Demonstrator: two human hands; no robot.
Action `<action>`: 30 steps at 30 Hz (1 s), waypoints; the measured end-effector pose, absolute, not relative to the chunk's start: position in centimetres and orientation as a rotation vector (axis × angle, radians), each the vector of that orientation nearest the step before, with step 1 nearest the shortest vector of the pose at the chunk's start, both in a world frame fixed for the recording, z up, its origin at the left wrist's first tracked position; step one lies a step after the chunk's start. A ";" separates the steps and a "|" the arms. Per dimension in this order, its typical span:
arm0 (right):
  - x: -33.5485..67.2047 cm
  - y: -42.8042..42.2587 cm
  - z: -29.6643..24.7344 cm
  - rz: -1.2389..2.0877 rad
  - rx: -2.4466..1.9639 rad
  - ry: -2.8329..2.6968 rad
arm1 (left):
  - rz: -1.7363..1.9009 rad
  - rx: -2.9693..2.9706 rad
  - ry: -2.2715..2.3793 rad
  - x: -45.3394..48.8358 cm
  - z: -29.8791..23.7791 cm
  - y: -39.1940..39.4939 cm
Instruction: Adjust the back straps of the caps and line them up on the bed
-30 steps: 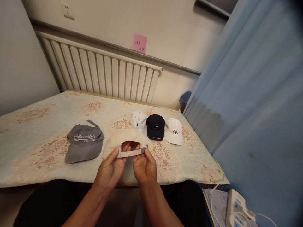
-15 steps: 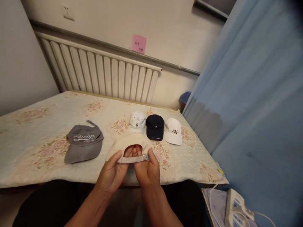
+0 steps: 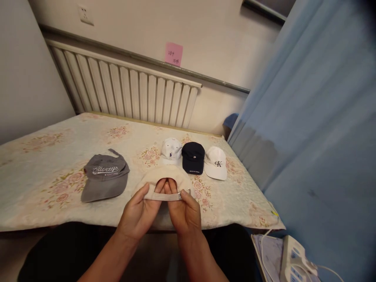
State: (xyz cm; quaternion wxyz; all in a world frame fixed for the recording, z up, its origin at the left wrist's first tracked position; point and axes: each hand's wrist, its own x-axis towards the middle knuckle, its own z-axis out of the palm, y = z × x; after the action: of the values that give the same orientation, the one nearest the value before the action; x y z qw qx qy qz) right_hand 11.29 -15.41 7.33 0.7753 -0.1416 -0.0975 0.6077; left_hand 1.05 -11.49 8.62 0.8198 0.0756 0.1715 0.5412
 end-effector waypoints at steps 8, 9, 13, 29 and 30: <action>11.8 -15.1 6.6 1.327 -0.313 -0.197 | 1.115 0.107 0.380 0.8 8.5 -11.4; 11.9 -15.1 6.6 1.329 -0.306 -0.194 | 1.113 0.115 0.370 0.7 8.5 -11.4; 12.1 -15.2 6.7 1.339 -0.310 -0.174 | 1.102 0.130 0.341 0.7 8.2 -11.3; 12.4 -15.4 6.8 1.315 -0.348 -0.077 | 1.066 0.065 0.349 0.8 7.8 -11.3; 12.4 -15.4 6.8 1.316 -0.349 -0.081 | 1.066 0.063 0.353 0.8 7.8 -11.3</action>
State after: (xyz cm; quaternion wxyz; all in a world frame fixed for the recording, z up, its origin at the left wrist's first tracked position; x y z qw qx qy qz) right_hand 12.43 -15.40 6.80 0.7765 -0.1611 -0.0376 0.6081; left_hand 0.77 -11.33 7.83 0.8459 0.0298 0.1675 0.5055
